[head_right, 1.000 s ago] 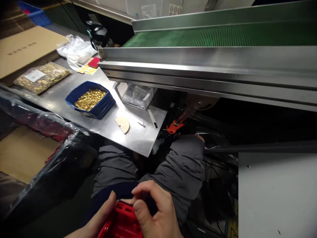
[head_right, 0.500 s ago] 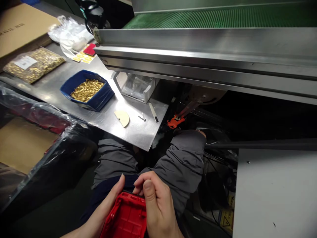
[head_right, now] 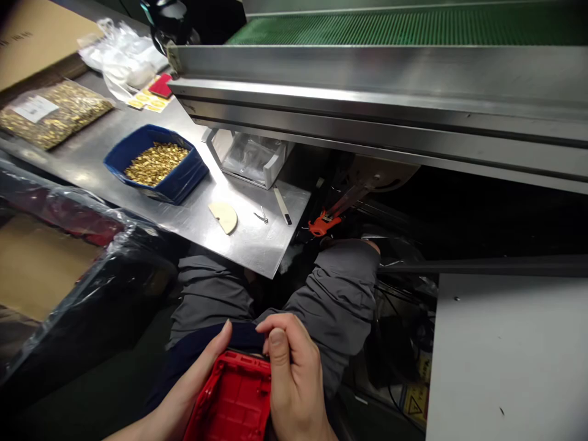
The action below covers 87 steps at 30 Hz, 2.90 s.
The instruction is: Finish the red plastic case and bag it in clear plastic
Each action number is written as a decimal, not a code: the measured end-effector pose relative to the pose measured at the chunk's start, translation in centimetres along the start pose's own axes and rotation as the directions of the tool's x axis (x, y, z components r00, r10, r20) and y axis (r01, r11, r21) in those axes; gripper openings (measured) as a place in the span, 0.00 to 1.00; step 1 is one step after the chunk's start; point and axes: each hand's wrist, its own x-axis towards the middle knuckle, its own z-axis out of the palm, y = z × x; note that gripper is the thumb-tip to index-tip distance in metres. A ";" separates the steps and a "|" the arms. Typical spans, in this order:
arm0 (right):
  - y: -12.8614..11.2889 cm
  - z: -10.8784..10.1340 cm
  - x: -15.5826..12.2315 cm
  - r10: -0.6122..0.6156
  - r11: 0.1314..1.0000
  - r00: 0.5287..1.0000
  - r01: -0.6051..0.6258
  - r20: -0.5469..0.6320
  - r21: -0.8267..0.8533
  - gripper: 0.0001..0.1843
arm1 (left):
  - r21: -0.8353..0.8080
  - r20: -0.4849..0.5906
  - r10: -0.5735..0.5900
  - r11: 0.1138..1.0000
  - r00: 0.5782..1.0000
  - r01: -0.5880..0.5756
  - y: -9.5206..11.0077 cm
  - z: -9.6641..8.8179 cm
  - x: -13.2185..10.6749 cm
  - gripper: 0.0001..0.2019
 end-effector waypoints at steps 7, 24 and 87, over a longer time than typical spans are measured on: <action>0.1 0.0 0.0 0.016 1.000 1.000 -0.016 -0.002 -0.015 0.18 | 0.009 -0.019 -0.030 1.000 0.999 0.030 0.4 0.3 0.0 0.35; 0.0 0.1 0.4 0.028 0.999 0.999 -0.030 0.029 0.045 0.19 | 0.001 0.022 0.072 0.997 0.997 -0.072 0.2 0.2 0.5 0.30; -2.1 -5.1 3.1 0.036 0.997 0.913 -0.005 0.405 -0.076 0.15 | 0.749 0.310 0.002 0.615 0.951 -0.246 2.2 -0.2 -0.2 0.40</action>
